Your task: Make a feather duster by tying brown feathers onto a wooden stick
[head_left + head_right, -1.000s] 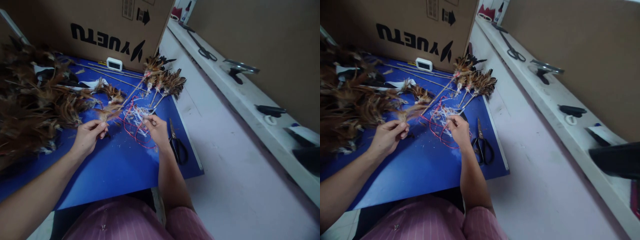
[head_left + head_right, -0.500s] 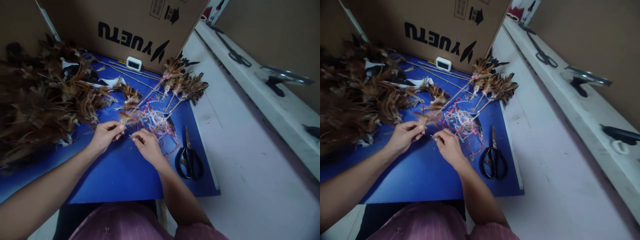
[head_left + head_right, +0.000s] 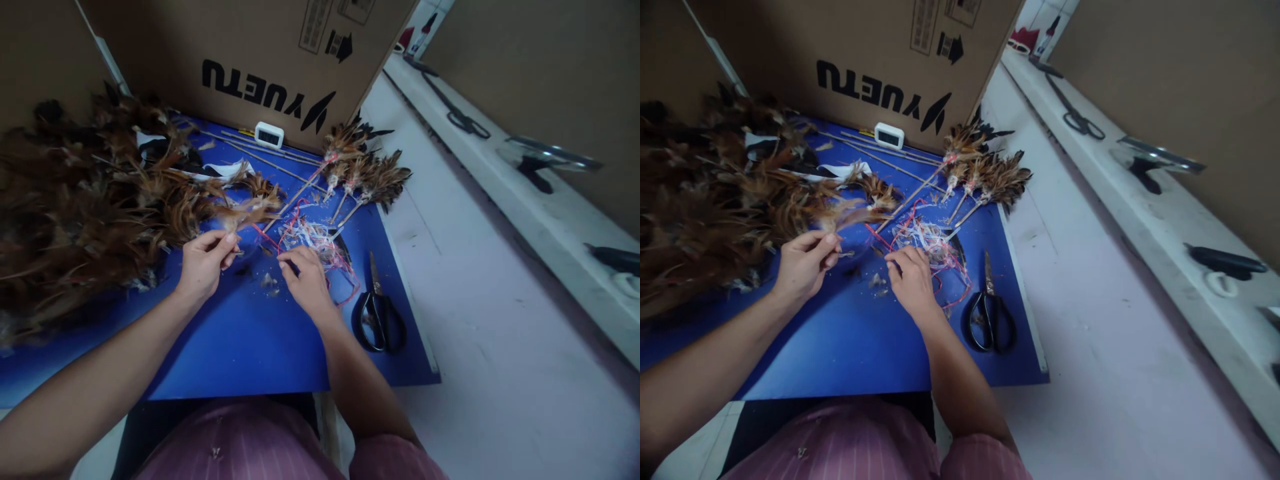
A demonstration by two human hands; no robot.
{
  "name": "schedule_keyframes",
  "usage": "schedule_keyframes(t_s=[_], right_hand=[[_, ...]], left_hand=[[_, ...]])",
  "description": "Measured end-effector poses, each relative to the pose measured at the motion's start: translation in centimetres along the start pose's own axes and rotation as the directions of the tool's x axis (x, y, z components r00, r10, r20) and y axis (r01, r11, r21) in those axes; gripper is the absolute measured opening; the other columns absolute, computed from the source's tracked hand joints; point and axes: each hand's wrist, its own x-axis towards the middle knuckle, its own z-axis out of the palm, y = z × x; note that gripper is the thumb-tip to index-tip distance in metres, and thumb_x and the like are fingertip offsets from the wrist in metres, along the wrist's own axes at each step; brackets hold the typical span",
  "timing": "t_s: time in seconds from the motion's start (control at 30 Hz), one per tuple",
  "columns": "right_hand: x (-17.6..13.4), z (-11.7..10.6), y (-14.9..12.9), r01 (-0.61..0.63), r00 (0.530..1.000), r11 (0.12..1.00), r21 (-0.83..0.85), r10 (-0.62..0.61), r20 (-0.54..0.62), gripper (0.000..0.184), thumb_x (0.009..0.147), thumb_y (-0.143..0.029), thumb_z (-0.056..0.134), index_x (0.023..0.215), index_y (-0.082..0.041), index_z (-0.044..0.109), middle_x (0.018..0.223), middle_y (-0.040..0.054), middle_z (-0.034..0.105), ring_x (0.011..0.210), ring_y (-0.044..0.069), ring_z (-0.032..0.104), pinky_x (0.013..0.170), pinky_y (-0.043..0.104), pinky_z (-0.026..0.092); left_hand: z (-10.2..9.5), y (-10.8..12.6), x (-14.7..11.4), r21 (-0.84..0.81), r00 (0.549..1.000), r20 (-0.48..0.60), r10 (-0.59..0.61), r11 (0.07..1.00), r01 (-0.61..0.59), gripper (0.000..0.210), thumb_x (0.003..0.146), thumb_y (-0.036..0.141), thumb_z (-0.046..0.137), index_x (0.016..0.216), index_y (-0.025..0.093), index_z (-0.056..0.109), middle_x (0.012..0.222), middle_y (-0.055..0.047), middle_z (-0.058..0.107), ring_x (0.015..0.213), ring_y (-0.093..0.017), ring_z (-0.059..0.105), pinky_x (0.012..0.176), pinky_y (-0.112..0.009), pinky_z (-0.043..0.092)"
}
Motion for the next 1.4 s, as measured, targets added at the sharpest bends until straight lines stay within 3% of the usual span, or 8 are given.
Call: schedule_keyframes(t_s=[0.37,0.6,0.7,0.8,0.9,1.0,1.1,1.4], right_hand=[[2.8,2.3,-0.8,0.057,0.986,0.947,-0.316,-0.004,0.166,0.011,0.085,-0.022,0.059,0.092,-0.019,0.067,0.096,0.0080,0.062,0.098,0.024,0.051,0.087,0.038,0.040],[3.9,4.2,-3.7,0.231,0.944,0.935,-0.267,-0.149,0.295,0.022,0.087,-0.024,0.059,0.107,-0.019,0.064,0.106,0.0075,0.060,0.102,0.022,0.050,0.090,0.036,0.039],[4.8,5.5,-4.4,0.279,0.922,0.906,-0.318,-0.160,0.352,0.019,0.087,-0.024,0.058,0.104,-0.018,0.064,0.106,0.0085,0.060,0.101,0.023,0.050,0.089,0.037,0.039],[5.5,6.1,-4.3,0.262,0.922,0.904,-0.338,-0.132,0.364,0.012,0.088,-0.020,0.054,0.093,-0.016,0.063,0.100,0.0097,0.061,0.097,0.023,0.052,0.086,0.037,0.040],[5.6,5.8,-3.6,0.147,0.955,0.966,-0.214,-0.082,0.286,0.011,0.087,-0.016,0.050,0.086,-0.016,0.061,0.090,0.0070,0.062,0.089,0.019,0.055,0.082,0.032,0.041],[5.0,5.0,-2.4,-0.047,0.980,0.998,0.036,0.039,0.194,0.008,0.085,-0.019,0.052,0.080,-0.019,0.058,0.074,-0.0005,0.060,0.072,0.014,0.055,0.072,0.027,0.043],[4.0,4.1,-1.3,-0.180,0.981,0.959,0.219,0.159,0.110,0.005,0.081,-0.024,0.055,0.079,-0.021,0.058,0.064,-0.0042,0.057,0.061,0.013,0.054,0.064,0.025,0.042],[2.0,4.1,0.2,-0.216,0.971,0.898,0.384,0.238,-0.008,0.008,0.077,-0.023,0.056,0.084,-0.021,0.060,0.067,-0.0034,0.059,0.063,0.012,0.056,0.063,0.024,0.045]], left_hand=[[-0.8,0.7,1.0,-0.064,0.974,-0.154,0.168,0.982,-0.180,0.012,0.070,0.026,0.074,0.069,0.015,0.068,0.058,0.002,0.059,0.039,-0.003,0.043,0.035,-0.018,0.027],[-2.1,1.5,2.5,-0.076,0.927,-0.259,0.271,0.951,-0.300,0.013,0.073,0.022,0.072,0.071,0.012,0.065,0.057,0.002,0.058,0.039,-0.003,0.043,0.036,-0.020,0.026],[-2.4,1.7,2.7,-0.072,0.918,-0.274,0.287,0.946,-0.317,0.013,0.075,0.021,0.071,0.072,0.011,0.064,0.058,0.002,0.058,0.039,-0.004,0.043,0.036,-0.020,0.025],[-2.6,1.7,2.8,-0.069,0.914,-0.292,0.281,0.947,-0.314,0.013,0.075,0.022,0.071,0.071,0.012,0.063,0.057,0.002,0.058,0.039,-0.004,0.043,0.035,-0.019,0.025],[-2.7,1.7,2.9,-0.061,0.914,-0.305,0.268,0.952,-0.300,0.014,0.072,0.025,0.072,0.070,0.014,0.064,0.056,0.003,0.056,0.038,-0.003,0.041,0.035,-0.018,0.024],[-2.6,1.5,2.8,-0.091,0.941,-0.263,0.212,0.966,-0.244,0.014,0.070,0.027,0.073,0.069,0.015,0.066,0.057,0.003,0.056,0.038,-0.003,0.041,0.035,-0.018,0.025],[-2.3,1.4,2.4,-0.131,0.979,-0.164,0.123,0.981,-0.145,0.016,0.068,0.028,0.074,0.068,0.014,0.066,0.058,0.001,0.057,0.039,-0.003,0.042,0.035,-0.017,0.025],[-1.4,1.0,1.0,-0.048,0.995,0.090,-0.036,0.998,0.041,0.024,0.069,0.036,0.074,0.068,0.014,0.063,0.064,-0.001,0.062,0.043,-0.006,0.048,0.038,-0.017,0.033]])
